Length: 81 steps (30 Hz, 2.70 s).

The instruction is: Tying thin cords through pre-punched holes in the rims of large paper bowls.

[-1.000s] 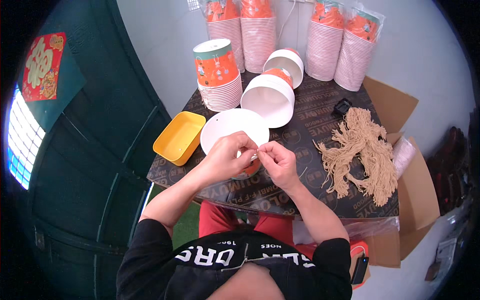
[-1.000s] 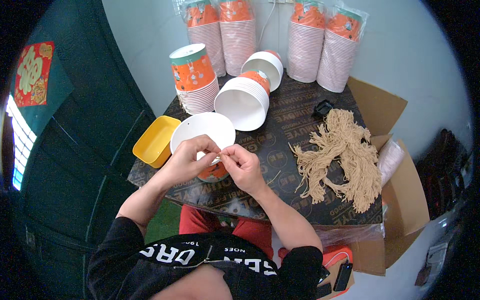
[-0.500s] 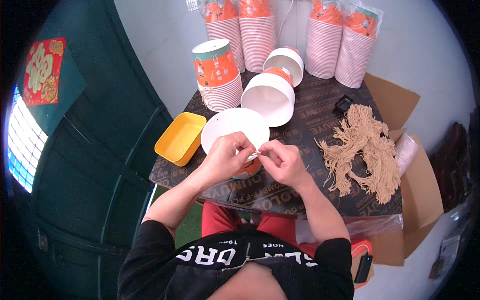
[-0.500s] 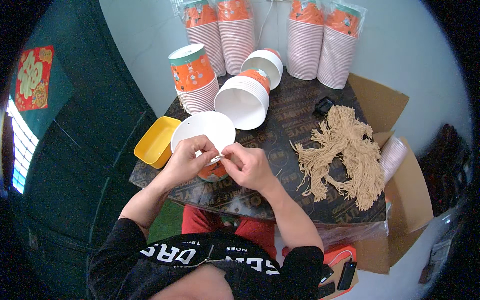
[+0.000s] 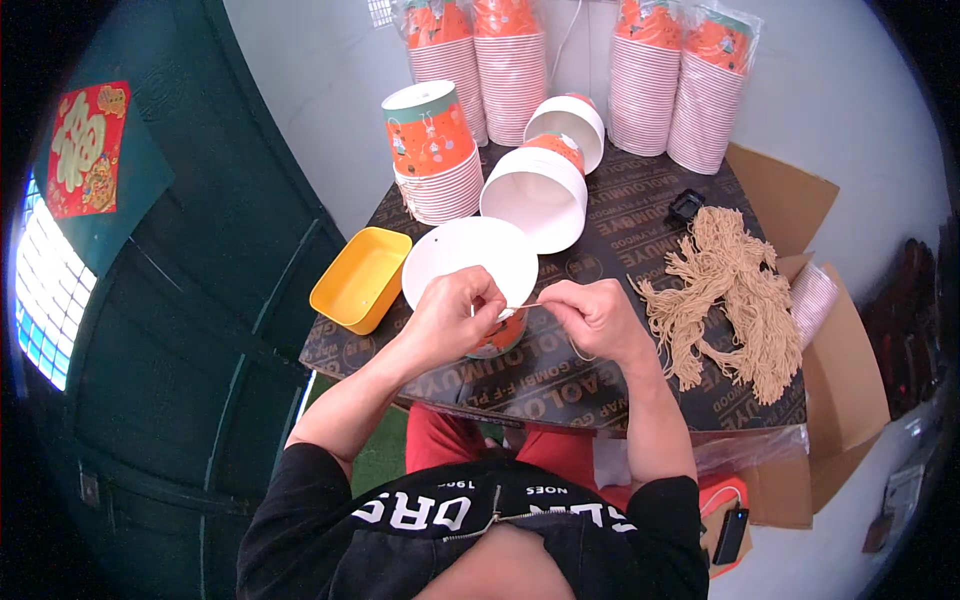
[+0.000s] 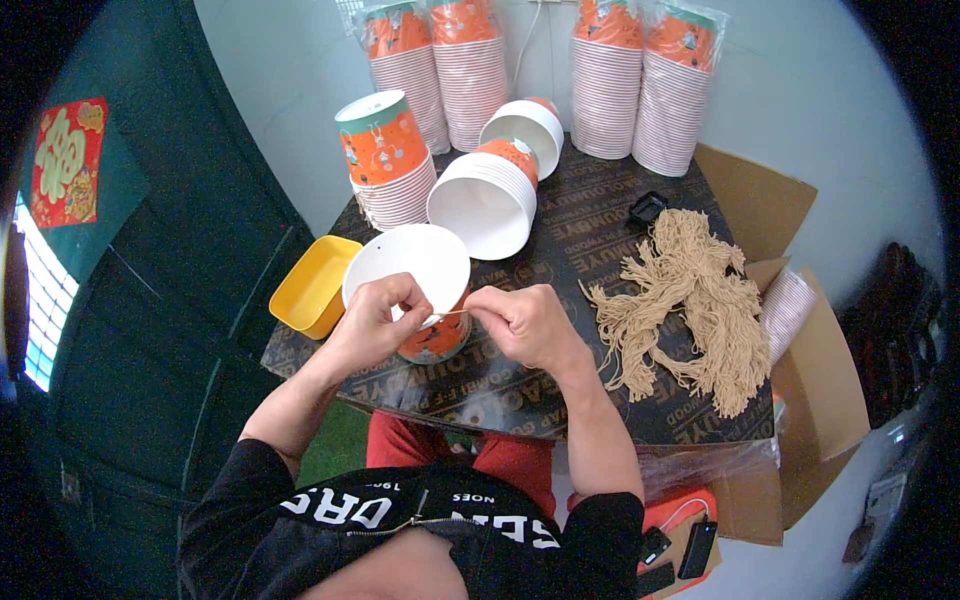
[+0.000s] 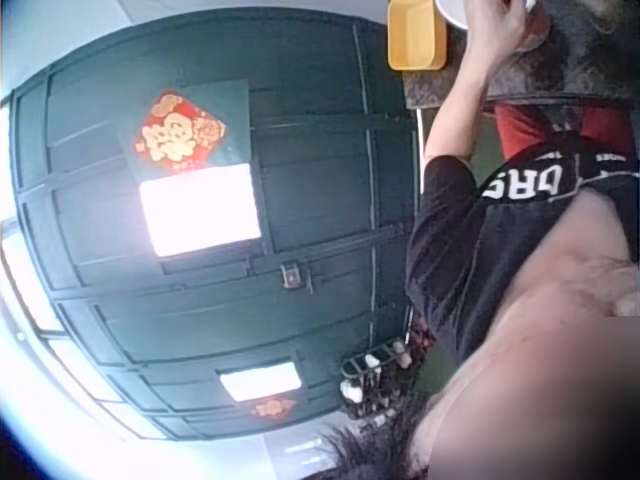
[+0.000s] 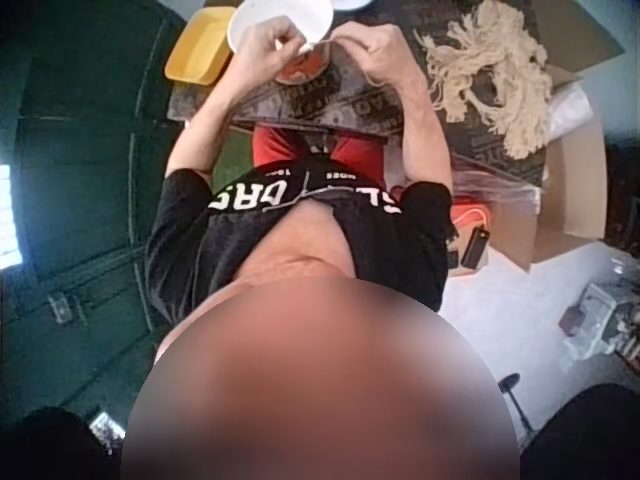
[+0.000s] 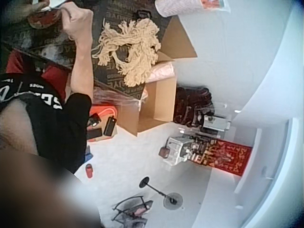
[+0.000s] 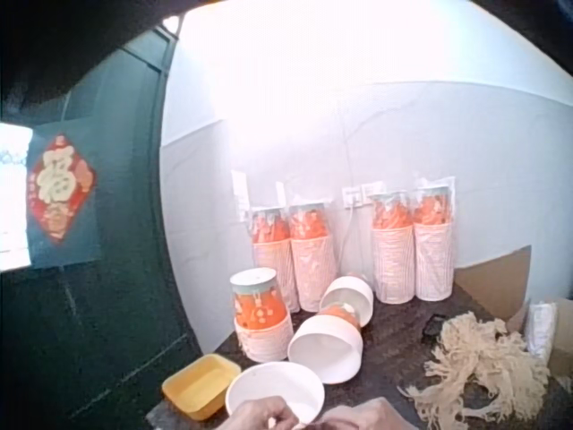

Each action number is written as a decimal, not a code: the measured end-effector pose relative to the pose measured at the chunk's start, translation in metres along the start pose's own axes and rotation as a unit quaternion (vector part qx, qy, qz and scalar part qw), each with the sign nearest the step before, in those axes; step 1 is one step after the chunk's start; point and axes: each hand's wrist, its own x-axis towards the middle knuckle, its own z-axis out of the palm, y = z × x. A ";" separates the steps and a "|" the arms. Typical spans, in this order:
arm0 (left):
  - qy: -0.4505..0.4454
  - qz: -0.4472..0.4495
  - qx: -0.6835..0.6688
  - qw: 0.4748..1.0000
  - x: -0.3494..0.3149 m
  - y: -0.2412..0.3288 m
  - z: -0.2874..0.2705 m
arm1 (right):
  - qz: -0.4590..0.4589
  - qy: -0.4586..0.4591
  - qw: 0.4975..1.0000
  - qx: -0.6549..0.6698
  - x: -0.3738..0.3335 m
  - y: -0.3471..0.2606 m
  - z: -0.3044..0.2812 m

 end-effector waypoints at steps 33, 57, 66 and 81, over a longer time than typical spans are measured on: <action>-0.036 0.216 0.307 0.926 -0.026 -0.032 -0.066 | 0.181 0.043 0.942 0.281 -0.006 0.027 0.001; 0.147 0.226 0.270 0.924 -0.027 0.021 0.041 | 0.184 0.099 0.720 0.661 -0.002 0.025 0.032; -0.026 -0.059 -0.196 0.979 -0.029 -0.020 0.085 | 0.152 0.060 0.679 0.716 -0.003 0.018 0.037; -0.005 0.001 0.009 1.000 -0.078 -0.029 0.054 | -0.041 0.081 0.993 0.076 -0.006 -0.015 0.035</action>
